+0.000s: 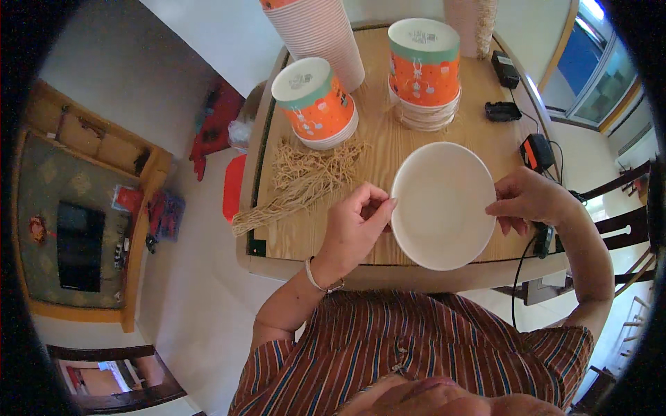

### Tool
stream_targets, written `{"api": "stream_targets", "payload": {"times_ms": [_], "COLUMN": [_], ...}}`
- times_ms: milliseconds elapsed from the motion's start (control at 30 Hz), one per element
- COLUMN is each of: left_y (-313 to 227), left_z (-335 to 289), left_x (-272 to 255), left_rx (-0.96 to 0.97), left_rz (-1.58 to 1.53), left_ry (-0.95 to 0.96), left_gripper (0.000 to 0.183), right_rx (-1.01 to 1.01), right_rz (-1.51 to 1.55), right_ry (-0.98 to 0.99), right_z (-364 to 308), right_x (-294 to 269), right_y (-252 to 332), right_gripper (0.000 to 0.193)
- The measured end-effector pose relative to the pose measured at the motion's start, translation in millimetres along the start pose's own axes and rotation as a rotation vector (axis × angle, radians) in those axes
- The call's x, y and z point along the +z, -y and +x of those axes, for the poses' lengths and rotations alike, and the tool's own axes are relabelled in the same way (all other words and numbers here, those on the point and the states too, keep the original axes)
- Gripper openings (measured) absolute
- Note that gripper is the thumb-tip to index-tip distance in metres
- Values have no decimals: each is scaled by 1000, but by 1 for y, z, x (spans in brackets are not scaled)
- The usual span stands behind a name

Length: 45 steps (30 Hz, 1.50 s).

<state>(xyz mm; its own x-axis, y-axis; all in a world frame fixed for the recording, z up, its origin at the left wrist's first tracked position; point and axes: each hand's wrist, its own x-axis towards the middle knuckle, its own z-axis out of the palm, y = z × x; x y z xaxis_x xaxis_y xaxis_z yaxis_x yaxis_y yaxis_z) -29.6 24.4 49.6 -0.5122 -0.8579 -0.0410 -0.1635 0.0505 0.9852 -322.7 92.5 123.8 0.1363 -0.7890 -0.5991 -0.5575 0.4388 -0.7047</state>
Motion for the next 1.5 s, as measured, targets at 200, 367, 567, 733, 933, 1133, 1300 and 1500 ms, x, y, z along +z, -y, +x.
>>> {"api": "stream_targets", "payload": {"times_ms": [200, 367, 567, 733, 933, 1133, 1300, 1500], "left_y": [-45, -99, -128, -120, -95, -63, -51, -37], "left_z": [21, 78, 183, 241, 266, 273, 271, 261], "left_x": [5, 5, -14, -29, -26, -22, -23, -32], "left_rx": [636, 1000, 1480, 1502, 1515, 1545, 1599, 1634], "left_rz": [349, 585, 679, 836, 943, 1007, 1072, 1121], "left_ry": [-211, -400, -622, -648, -556, -476, -377, -310], "left_gripper": [15, 20, 25, 23, 24, 16, 29, 20], "right_rx": [-281, -533, -758, -816, -794, -806, -668, -779], "right_rz": [37, -93, 56, 168, 420, 363, 305, 426], "right_ry": [-449, -891, -787, -546, -333, -367, -313, -310], "right_z": [-15, 11, 82, 119, 148, 204, 242, 257], "right_x": [-29, -76, -161, -202, -228, -246, -272, -240], "right_y": [13, 41, 50, 47, 31, 6, -19, -5], "right_gripper": [21, 19, 21, 33, 37, 37, 38, 32]}}
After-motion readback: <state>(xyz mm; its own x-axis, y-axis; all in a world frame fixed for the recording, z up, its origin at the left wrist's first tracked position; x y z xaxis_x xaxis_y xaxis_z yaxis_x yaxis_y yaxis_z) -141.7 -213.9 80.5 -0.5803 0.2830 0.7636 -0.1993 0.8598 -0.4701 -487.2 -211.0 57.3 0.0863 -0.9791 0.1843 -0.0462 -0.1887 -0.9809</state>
